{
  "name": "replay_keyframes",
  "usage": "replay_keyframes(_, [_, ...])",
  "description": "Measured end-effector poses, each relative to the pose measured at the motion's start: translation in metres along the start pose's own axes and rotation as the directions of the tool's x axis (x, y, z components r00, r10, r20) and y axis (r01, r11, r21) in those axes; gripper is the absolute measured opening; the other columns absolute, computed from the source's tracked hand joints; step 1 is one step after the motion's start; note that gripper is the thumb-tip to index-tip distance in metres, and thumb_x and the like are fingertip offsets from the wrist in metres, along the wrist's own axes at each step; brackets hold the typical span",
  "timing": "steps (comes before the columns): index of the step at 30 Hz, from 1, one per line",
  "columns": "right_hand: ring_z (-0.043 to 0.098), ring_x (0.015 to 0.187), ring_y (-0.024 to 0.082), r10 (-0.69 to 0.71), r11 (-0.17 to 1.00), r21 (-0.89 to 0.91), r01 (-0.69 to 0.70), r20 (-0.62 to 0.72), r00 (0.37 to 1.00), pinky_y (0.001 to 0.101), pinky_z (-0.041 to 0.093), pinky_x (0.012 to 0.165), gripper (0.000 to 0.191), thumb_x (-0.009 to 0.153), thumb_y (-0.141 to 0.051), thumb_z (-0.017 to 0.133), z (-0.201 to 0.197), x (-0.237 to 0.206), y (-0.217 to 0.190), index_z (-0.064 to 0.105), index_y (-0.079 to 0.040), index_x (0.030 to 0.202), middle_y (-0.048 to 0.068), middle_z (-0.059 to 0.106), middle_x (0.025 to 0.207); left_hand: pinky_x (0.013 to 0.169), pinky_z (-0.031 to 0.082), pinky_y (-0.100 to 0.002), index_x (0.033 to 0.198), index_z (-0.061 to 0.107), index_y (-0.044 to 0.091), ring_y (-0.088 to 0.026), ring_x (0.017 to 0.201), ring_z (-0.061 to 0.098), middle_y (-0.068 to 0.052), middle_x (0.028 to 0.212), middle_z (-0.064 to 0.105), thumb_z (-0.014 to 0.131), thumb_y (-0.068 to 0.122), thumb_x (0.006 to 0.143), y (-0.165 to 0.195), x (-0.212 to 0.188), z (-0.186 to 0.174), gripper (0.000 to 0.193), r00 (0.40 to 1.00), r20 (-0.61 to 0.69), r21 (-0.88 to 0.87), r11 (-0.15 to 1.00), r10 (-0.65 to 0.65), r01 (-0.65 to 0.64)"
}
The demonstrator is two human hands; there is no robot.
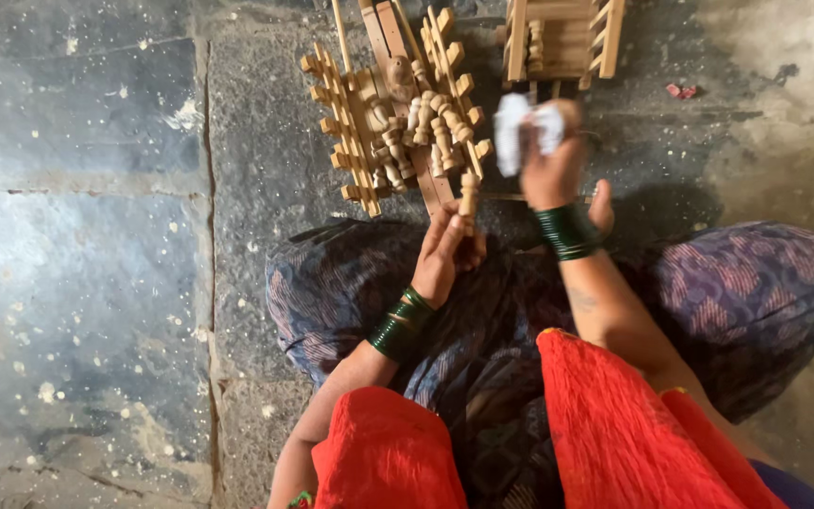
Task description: The person sits cross-legged on the floor and wipes turned wooden toy parts one at a time with a white cloth, setting each cleaned piece back with the wooden toy assemblies beside them.
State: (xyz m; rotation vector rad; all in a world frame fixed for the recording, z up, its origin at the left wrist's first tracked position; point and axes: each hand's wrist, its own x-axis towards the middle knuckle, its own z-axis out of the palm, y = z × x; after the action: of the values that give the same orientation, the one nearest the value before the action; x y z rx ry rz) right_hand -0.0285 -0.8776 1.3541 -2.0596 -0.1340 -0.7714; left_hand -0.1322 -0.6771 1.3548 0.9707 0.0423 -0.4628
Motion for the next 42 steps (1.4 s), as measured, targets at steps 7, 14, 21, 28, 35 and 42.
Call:
replay_keyframes(7, [0.065, 0.092, 0.021, -0.286, 0.95, 0.165, 0.264, 0.127, 0.95, 0.0362, 0.058, 0.082, 0.02, 0.097, -0.022, 0.076, 0.01, -0.016, -0.049, 0.062, -0.015, 0.11, 0.004, 0.064, 0.107, 0.058, 0.045, -0.026, 0.16, 0.032, 0.014, -0.012, 0.067, 0.055, -0.004, 0.083, 0.061, 0.043, 0.033, 0.109, 0.015, 0.008, -0.02, 0.056, 0.996, -0.07, -0.24, 0.968, 0.058, -0.073])
replay_keyframes(14, [0.065, 0.085, 0.022, -0.309, 0.948, 0.142, 0.285, 0.191, 0.932, 0.0344, 0.057, 0.072, 0.03, 0.08, -0.003, 0.058, 0.044, -0.016, -0.08, 0.067, -0.013, 0.107, 0.006, 0.064, 0.099, 0.055, 0.04, -0.026, 0.163, 0.031, 0.006, -0.013, 0.061, 0.049, -0.002, 0.076, 0.055, 0.044, 0.032, 0.108, 0.027, 0.001, -0.029, 0.062, 1.0, 0.008, -0.258, 0.966, 0.014, -0.011])
replay_keyframes(21, [0.064, 0.094, 0.027, -0.291, 0.952, -0.057, 0.3, 0.128, 0.948, 0.0421, 0.054, 0.082, 0.016, 0.094, -0.008, 0.077, 0.018, -0.016, -0.094, 0.064, -0.011, 0.104, 0.008, 0.063, 0.103, 0.058, 0.041, -0.026, 0.164, 0.028, 0.004, -0.013, 0.062, 0.05, -0.002, 0.072, 0.053, 0.045, 0.041, 0.108, 0.038, -0.012, -0.03, 0.069, 0.994, 0.031, -0.275, 0.957, 0.105, -0.093])
replay_keyframes(28, [0.064, 0.092, 0.023, -0.391, 0.92, 0.135, 0.369, 0.216, 0.895, 0.0336, 0.056, 0.074, 0.026, 0.086, -0.015, 0.081, 0.056, -0.042, -0.106, 0.067, -0.01, 0.108, 0.006, 0.062, 0.105, 0.057, 0.042, -0.025, 0.163, 0.028, 0.005, -0.011, 0.064, 0.052, 0.0, 0.082, 0.058, 0.051, 0.039, 0.106, 0.042, -0.022, -0.046, 0.071, 0.998, 0.043, -0.294, 0.955, 0.048, -0.034])
replay_keyframes(35, [0.065, 0.096, 0.02, -0.202, 0.977, -0.048, 0.209, 0.121, 0.972, 0.0356, 0.056, 0.081, 0.017, 0.099, -0.006, 0.08, 0.021, -0.037, -0.098, 0.067, -0.011, 0.109, 0.006, 0.062, 0.11, 0.06, 0.045, -0.024, 0.164, 0.031, 0.009, -0.011, 0.069, 0.054, -0.001, 0.095, 0.06, 0.048, 0.041, 0.108, 0.034, -0.03, -0.039, 0.066, 0.994, 0.089, -0.268, 0.962, 0.07, -0.044])
replay_keyframes(42, [0.066, 0.099, 0.024, -0.393, 0.919, 0.138, 0.37, 0.245, 0.886, 0.0346, 0.059, 0.077, 0.024, 0.086, -0.018, 0.084, 0.046, -0.068, -0.125, 0.067, -0.011, 0.103, 0.009, 0.062, 0.109, 0.061, 0.043, -0.023, 0.152, 0.042, -0.005, -0.01, 0.075, 0.056, -0.002, 0.098, 0.062, 0.048, 0.035, 0.112, 0.024, -0.031, -0.053, 0.057, 0.999, -0.046, -0.27, 0.963, 0.01, -0.022])
